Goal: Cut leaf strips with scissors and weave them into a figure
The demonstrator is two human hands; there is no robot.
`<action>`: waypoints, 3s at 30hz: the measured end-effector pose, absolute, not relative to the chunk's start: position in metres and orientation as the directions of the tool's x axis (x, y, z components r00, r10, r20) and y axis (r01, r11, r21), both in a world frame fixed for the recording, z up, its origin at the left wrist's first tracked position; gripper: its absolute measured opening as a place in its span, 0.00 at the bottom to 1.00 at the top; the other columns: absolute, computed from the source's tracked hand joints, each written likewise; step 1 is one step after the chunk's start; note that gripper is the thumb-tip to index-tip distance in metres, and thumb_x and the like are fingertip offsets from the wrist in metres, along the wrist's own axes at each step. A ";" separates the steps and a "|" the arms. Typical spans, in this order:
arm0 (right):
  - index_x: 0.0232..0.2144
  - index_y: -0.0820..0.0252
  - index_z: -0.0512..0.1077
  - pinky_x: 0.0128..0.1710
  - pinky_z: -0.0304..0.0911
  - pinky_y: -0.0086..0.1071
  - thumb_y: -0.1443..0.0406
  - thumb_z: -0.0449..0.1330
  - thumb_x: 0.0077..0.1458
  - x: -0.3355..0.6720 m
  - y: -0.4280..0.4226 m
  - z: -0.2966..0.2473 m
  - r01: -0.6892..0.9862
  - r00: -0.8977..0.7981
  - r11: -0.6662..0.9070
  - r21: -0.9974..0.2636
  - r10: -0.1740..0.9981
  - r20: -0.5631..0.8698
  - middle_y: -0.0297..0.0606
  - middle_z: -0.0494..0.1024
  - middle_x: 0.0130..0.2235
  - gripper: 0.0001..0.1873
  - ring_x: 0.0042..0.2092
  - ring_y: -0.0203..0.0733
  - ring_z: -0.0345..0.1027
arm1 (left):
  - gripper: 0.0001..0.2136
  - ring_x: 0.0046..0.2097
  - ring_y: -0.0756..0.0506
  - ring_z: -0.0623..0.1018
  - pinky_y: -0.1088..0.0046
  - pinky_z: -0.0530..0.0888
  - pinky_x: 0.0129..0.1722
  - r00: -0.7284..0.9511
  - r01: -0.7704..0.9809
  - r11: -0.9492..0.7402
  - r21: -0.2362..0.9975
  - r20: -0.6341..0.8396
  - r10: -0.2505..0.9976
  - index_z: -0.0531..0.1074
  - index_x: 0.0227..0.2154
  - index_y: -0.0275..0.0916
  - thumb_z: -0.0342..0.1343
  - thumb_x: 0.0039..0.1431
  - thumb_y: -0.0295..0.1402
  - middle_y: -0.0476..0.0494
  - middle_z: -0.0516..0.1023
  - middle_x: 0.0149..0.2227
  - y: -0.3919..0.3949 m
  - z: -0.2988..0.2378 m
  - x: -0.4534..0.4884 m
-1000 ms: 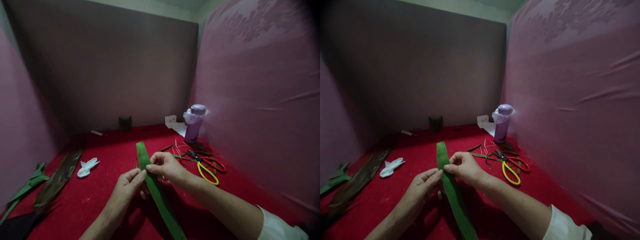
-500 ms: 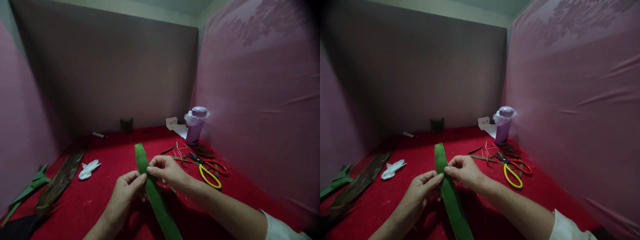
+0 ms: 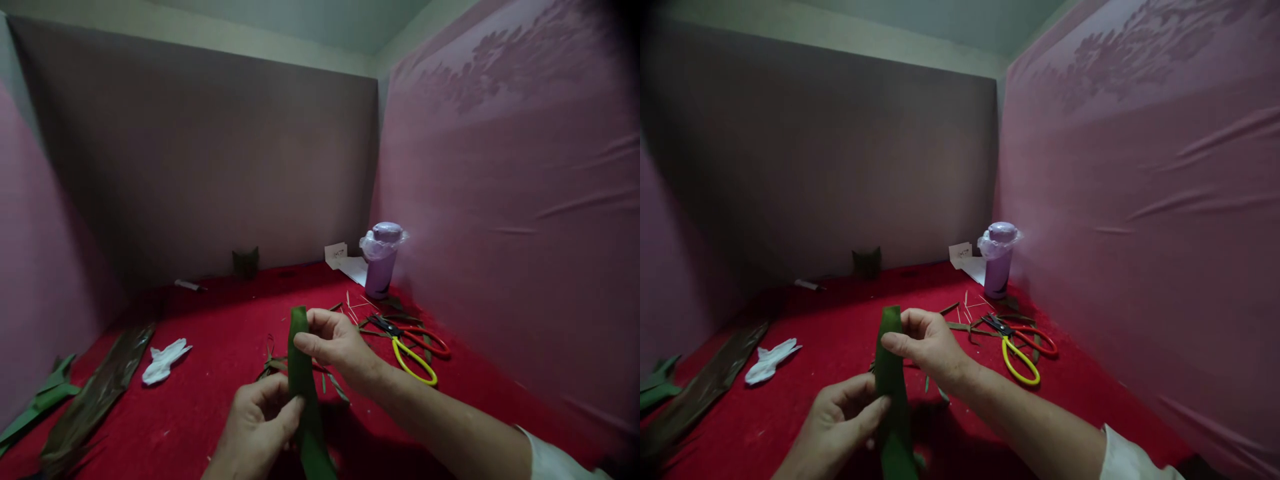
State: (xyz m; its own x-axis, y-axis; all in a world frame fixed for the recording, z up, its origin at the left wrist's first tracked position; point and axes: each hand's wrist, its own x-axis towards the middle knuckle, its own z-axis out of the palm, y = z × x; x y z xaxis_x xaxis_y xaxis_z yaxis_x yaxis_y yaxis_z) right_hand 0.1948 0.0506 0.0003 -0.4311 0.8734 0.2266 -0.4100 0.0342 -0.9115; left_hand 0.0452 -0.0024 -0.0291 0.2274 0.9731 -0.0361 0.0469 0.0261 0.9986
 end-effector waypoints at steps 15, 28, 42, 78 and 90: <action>0.24 0.62 0.67 0.22 0.54 0.25 0.63 0.67 0.40 0.201 0.054 0.004 -0.303 -0.390 -0.196 -0.933 0.918 -0.067 0.28 0.67 0.22 0.12 0.21 0.28 0.57 | 0.11 0.16 0.53 0.68 0.79 0.66 0.16 0.304 -0.095 0.206 0.974 -0.169 0.938 0.73 0.21 0.36 0.62 0.45 0.39 0.50 0.72 0.15 -0.004 -0.025 0.047; 0.22 0.62 0.66 0.16 0.37 0.24 0.62 0.64 0.41 0.209 0.074 -0.012 -0.303 -0.235 -0.066 -0.951 0.972 0.007 0.26 0.62 0.19 0.11 0.18 0.25 0.48 | 0.11 0.17 0.53 0.71 0.79 0.68 0.17 0.307 0.002 0.320 0.948 -0.305 0.902 0.70 0.21 0.36 0.64 0.43 0.38 0.50 0.74 0.17 -0.002 -0.024 0.049; 0.20 0.61 0.66 0.15 0.37 0.25 0.63 0.63 0.42 0.212 0.079 -0.014 -0.242 -0.173 0.030 -0.970 0.982 0.074 0.26 0.63 0.17 0.10 0.17 0.26 0.48 | 0.08 0.24 0.50 0.76 0.77 0.71 0.23 0.351 0.050 0.412 0.910 -0.402 0.846 0.75 0.29 0.34 0.58 0.51 0.35 0.42 0.79 0.25 -0.006 -0.024 0.048; 0.23 0.60 0.68 0.26 0.57 0.28 0.61 0.61 0.47 0.208 0.081 -0.019 -0.149 -0.015 0.330 -0.932 0.942 0.336 0.30 0.66 0.23 0.08 0.25 0.32 0.58 | 0.09 0.23 0.46 0.78 0.72 0.72 0.24 0.264 -0.053 0.449 0.892 -0.421 0.868 0.65 0.27 0.36 0.58 0.50 0.36 0.39 0.81 0.24 -0.004 -0.024 0.055; 0.36 0.54 0.74 0.34 0.64 0.37 0.72 0.56 0.50 0.202 0.026 -0.021 0.147 -0.395 0.929 -0.340 0.370 0.841 0.39 0.77 0.32 0.13 0.32 0.40 0.66 | 0.10 0.21 0.51 0.72 0.77 0.65 0.22 0.142 -0.235 0.306 0.923 -0.279 0.950 0.69 0.24 0.36 0.61 0.46 0.36 0.49 0.74 0.20 0.001 -0.025 0.046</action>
State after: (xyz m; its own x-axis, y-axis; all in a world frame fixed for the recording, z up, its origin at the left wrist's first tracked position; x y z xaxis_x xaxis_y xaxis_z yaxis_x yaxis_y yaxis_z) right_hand 0.2019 0.0262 -0.0209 -0.3953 0.3698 0.8408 0.1465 0.9291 -0.3397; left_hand 0.0462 0.0007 -0.0249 0.1421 0.9498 -0.2787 -0.2347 0.3059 0.9227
